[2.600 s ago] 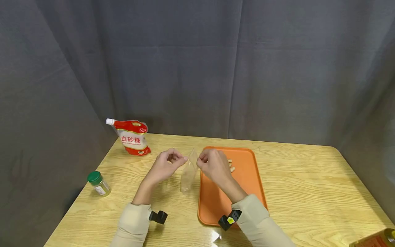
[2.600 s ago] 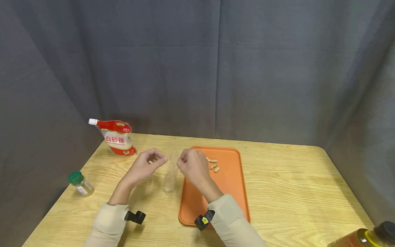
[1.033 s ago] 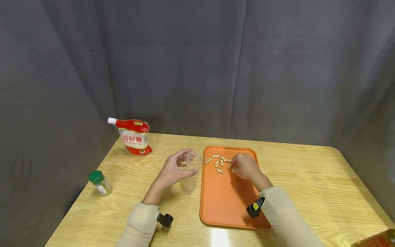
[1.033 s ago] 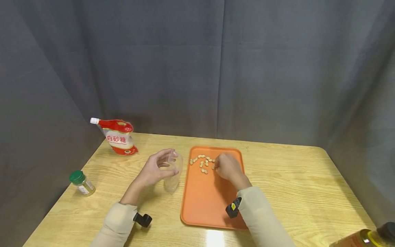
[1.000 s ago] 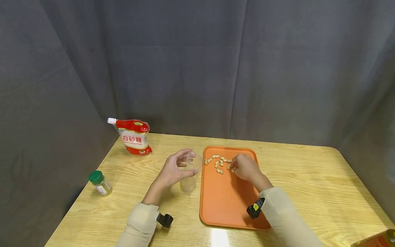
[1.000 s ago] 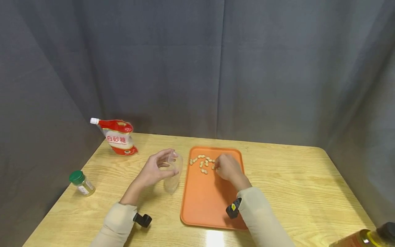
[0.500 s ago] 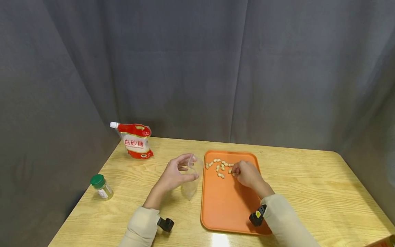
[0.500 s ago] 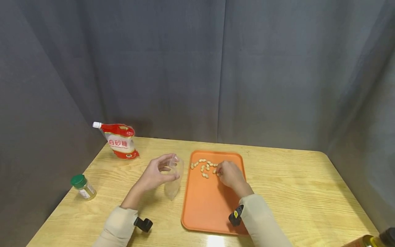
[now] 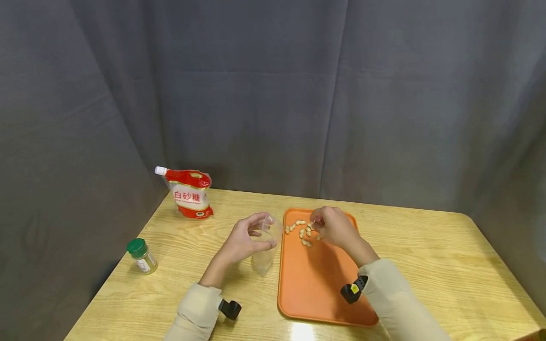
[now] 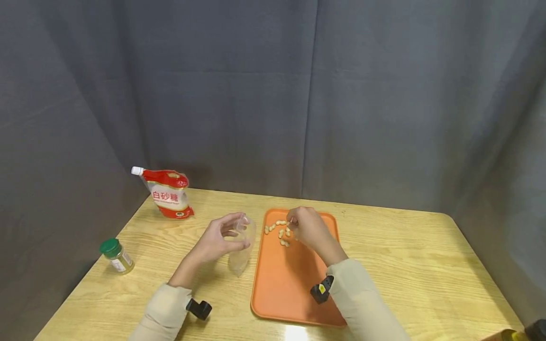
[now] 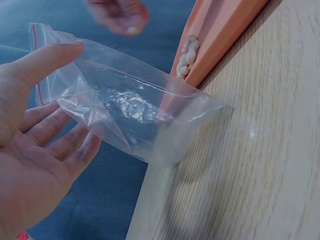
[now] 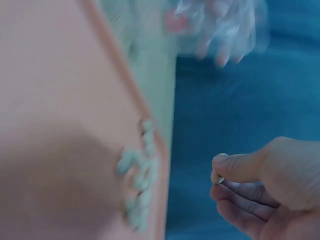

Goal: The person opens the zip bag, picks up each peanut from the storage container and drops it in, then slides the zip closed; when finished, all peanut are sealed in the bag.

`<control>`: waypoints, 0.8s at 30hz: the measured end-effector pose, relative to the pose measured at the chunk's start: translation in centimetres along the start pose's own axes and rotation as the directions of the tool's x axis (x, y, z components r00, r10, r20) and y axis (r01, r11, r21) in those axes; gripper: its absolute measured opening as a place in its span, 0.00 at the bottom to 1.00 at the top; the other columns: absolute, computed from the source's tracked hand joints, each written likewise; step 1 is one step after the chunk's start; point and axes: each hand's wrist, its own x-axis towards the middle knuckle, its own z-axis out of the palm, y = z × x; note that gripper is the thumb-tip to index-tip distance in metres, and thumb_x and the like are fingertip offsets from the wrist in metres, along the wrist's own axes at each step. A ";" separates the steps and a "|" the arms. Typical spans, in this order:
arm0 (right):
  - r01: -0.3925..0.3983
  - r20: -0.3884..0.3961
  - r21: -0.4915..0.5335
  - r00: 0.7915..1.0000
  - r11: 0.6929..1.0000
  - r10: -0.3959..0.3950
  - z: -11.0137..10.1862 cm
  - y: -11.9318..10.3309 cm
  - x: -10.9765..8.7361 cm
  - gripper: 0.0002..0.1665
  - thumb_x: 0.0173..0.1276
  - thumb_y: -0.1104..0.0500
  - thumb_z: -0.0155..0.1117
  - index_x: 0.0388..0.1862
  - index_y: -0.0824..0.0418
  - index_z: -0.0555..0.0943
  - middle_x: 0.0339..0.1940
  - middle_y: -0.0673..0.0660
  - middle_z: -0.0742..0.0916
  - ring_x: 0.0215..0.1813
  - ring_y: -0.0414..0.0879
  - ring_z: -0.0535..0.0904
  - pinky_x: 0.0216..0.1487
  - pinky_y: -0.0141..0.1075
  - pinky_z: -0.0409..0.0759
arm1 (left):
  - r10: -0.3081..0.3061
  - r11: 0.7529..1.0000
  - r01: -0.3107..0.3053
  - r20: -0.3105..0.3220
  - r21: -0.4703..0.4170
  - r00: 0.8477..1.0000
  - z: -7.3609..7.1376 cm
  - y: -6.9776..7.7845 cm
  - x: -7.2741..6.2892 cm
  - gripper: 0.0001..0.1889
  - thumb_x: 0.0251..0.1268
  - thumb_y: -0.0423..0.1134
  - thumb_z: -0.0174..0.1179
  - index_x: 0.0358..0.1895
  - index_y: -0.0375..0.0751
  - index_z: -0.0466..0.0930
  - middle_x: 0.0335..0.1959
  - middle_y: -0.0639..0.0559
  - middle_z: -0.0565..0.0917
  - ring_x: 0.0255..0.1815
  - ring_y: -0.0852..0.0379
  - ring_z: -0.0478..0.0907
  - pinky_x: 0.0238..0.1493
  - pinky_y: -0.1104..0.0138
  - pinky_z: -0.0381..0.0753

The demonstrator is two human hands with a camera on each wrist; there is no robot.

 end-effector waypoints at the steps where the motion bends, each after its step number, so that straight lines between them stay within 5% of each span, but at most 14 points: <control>1: 0.004 0.008 0.004 1.000 1.000 -0.004 -0.2 -0.7 0.3 0.06 0.60 0.73 0.68 0.35 0.67 0.86 0.31 0.56 0.86 0.32 0.46 0.80 0.35 0.42 0.81 | -0.006 1.000 0.006 0.000 -0.003 1.000 0.0 0.0 0.0 0.40 0.51 0.34 0.76 0.69 0.32 0.69 0.57 0.43 0.81 0.55 0.46 0.79 0.60 0.52 0.75; 10: 0.116 0.014 0.135 0.993 0.984 -0.118 -1.0 -5.6 2.4 0.07 0.62 0.70 0.70 0.39 0.66 0.87 0.34 0.55 0.87 0.34 0.45 0.83 0.37 0.38 0.83 | -0.015 1.000 0.016 0.007 -0.015 1.000 0.0 -0.3 0.0 0.39 0.52 0.34 0.75 0.69 0.33 0.69 0.58 0.41 0.80 0.57 0.40 0.77 0.60 0.50 0.75; 17: 0.107 0.052 0.271 0.991 0.957 -0.125 -0.6 -7.2 3.0 0.07 0.63 0.69 0.70 0.41 0.66 0.87 0.33 0.53 0.88 0.34 0.42 0.82 0.38 0.36 0.83 | -0.007 1.000 0.007 0.029 -0.004 1.000 0.0 0.0 0.0 0.39 0.55 0.36 0.74 0.70 0.33 0.67 0.59 0.41 0.80 0.56 0.42 0.78 0.59 0.51 0.76; 24: 0.118 0.059 0.272 0.989 0.955 -0.139 -0.4 -7.7 3.3 0.08 0.62 0.69 0.71 0.41 0.65 0.87 0.32 0.52 0.87 0.33 0.42 0.82 0.37 0.35 0.82 | -0.055 0.998 0.055 0.038 -0.011 0.998 -0.4 3.7 -1.1 0.38 0.56 0.30 0.71 0.70 0.27 0.65 0.61 0.35 0.77 0.58 0.38 0.75 0.62 0.47 0.73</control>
